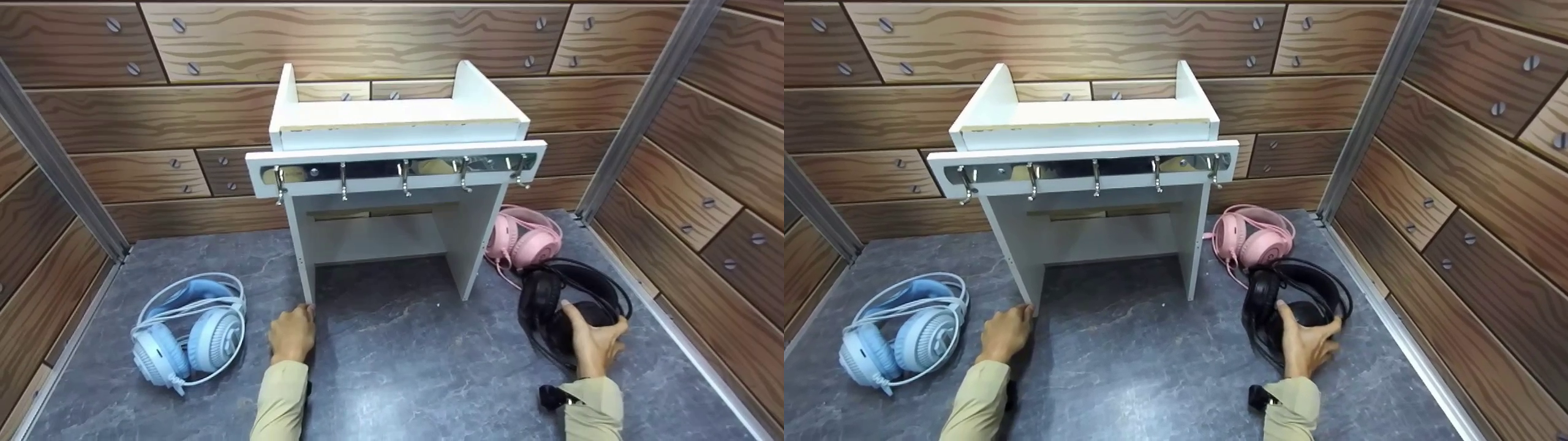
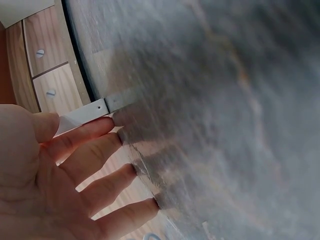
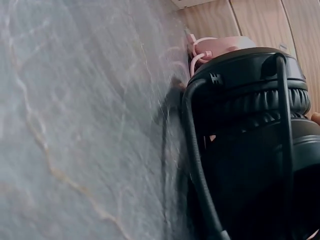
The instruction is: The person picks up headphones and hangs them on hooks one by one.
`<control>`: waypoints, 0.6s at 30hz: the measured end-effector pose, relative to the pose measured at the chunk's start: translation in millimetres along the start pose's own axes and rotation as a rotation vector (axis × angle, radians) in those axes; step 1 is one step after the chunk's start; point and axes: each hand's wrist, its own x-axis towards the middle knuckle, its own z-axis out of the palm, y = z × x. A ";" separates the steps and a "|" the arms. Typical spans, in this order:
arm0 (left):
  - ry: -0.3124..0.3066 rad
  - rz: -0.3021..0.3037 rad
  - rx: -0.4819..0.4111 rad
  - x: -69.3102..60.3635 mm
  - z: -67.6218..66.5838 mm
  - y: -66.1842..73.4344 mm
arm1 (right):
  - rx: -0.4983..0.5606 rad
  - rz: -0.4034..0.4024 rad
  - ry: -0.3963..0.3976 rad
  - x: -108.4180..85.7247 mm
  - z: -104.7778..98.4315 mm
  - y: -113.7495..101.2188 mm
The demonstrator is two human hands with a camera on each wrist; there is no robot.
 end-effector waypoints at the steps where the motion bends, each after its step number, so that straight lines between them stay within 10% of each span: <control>1: 0.006 0.002 -0.001 -0.4 0.3 0.1 | -0.010 -0.005 0.003 -0.9 -0.1 -0.4; 18: -0.013 -0.020 -0.009 0.0 -0.5 1.0 | 0.078 -0.020 0.013 -6.5 -7.5 0.1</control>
